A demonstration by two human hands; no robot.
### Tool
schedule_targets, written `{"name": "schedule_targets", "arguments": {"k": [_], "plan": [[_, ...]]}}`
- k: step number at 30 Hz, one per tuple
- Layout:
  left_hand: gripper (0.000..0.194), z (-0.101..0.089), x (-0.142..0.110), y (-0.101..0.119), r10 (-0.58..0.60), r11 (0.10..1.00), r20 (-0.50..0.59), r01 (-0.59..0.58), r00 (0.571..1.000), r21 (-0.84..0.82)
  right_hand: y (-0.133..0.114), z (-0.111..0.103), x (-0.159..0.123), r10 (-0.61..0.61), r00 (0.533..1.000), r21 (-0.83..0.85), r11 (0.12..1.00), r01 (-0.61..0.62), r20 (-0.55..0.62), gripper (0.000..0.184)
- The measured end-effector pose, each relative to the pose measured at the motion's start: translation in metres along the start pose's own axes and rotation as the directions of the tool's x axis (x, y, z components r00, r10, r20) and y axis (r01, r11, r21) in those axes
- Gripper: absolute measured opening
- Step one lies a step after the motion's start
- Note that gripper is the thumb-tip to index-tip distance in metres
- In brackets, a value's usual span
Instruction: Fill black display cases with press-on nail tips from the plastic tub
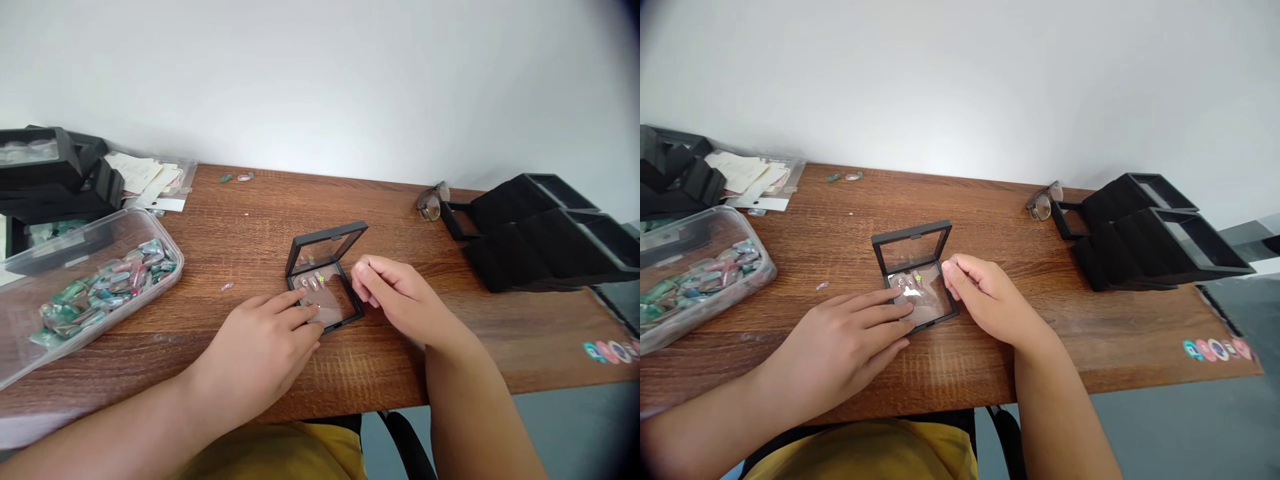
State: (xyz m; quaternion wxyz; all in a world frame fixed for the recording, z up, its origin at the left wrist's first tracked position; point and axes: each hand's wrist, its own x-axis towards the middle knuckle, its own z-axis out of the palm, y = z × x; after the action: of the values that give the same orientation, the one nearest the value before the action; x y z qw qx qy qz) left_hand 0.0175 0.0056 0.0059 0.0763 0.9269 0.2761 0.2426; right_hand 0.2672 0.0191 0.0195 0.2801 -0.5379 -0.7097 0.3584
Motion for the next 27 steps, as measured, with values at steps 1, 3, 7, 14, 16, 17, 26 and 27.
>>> {"name": "schedule_targets", "arguments": {"k": [1,3,7,14,16,17,26,27], "plan": [[0.015,0.000,0.000,0.000,-0.002,1.000,0.001,0.002,1.000,-0.001,0.002,0.000,0.000,0.008,1.000,-0.034,0.999,-0.008,-0.023,0.049],[0.015,0.000,-0.001,0.000,-0.002,1.000,0.010,0.002,1.000,-0.001,0.006,0.000,0.001,0.013,0.999,-0.083,0.996,-0.016,-0.039,0.051],[0.015,-0.002,0.001,0.000,-0.005,1.000,0.017,0.005,1.000,-0.006,0.008,0.000,0.001,-0.004,1.000,-0.115,0.993,0.005,0.007,0.049],[0.013,-0.002,0.001,-0.001,0.006,1.000,0.023,-0.006,1.000,-0.015,0.008,0.001,0.001,0.000,0.999,-0.041,0.999,0.002,0.040,0.040],[0.011,-0.001,0.000,-0.002,0.015,1.000,0.015,-0.015,1.000,-0.017,0.008,0.003,0.002,-0.004,0.999,0.021,1.000,0.003,0.039,0.034],[0.011,-0.001,0.000,-0.002,0.017,1.000,0.011,-0.016,1.000,-0.017,0.009,0.004,0.003,0.000,1.000,0.035,0.999,-0.001,0.026,0.031],[0.010,-0.001,0.000,-0.001,0.009,1.000,-0.007,-0.009,1.000,-0.002,0.014,0.001,0.005,0.090,0.995,-0.014,0.996,-0.090,-0.036,0.022],[0.010,-0.001,0.000,-0.001,0.008,1.000,-0.007,-0.008,1.000,-0.001,0.015,0.001,0.005,0.109,0.993,0.001,0.994,-0.109,-0.032,0.024]]}}
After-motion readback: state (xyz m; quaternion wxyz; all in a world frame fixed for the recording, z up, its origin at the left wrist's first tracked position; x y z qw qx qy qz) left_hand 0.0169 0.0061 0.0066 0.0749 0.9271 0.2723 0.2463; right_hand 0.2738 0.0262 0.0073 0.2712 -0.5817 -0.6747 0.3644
